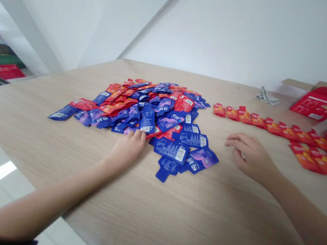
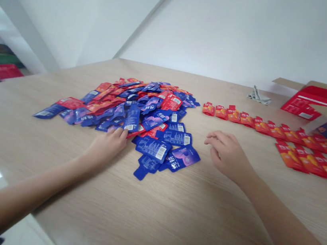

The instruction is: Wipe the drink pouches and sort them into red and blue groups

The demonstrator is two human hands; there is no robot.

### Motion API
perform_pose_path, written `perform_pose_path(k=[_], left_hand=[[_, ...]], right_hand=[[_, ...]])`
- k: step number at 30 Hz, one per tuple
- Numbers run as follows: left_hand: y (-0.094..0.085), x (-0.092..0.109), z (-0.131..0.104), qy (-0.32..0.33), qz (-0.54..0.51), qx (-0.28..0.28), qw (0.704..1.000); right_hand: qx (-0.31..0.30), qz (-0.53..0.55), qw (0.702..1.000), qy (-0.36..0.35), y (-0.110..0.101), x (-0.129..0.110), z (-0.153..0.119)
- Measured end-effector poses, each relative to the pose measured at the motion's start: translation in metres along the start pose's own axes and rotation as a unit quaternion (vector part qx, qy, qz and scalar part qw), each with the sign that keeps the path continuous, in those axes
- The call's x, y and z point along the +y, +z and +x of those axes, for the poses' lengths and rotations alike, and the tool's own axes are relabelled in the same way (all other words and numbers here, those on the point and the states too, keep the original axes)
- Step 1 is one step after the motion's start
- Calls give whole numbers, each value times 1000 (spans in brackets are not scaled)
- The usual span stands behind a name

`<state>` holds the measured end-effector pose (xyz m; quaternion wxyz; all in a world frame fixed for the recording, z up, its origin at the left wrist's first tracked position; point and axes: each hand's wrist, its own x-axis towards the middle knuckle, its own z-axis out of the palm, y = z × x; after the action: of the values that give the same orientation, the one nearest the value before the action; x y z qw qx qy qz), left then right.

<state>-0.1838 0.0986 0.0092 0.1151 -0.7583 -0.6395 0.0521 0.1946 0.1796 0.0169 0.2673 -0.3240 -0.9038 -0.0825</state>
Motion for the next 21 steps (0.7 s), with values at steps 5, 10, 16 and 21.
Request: perform_pose_path(k=[5,10,16,21], left_hand=[[-5,-11,-6,-21,0,20,1000],[-34,-30,-15,-95,-79,130,984],[-85,-7,-10,90,-561,-28,823],[-87,58,18,172,-732,-229,618]], right_hand=[[8,-4,999,-33,-9,-26,10],[11,24,999,-23,-23,-38,4],[26,92,995,-11,-54,-82,2],[56,156,984,-65,-79,-111,-17]])
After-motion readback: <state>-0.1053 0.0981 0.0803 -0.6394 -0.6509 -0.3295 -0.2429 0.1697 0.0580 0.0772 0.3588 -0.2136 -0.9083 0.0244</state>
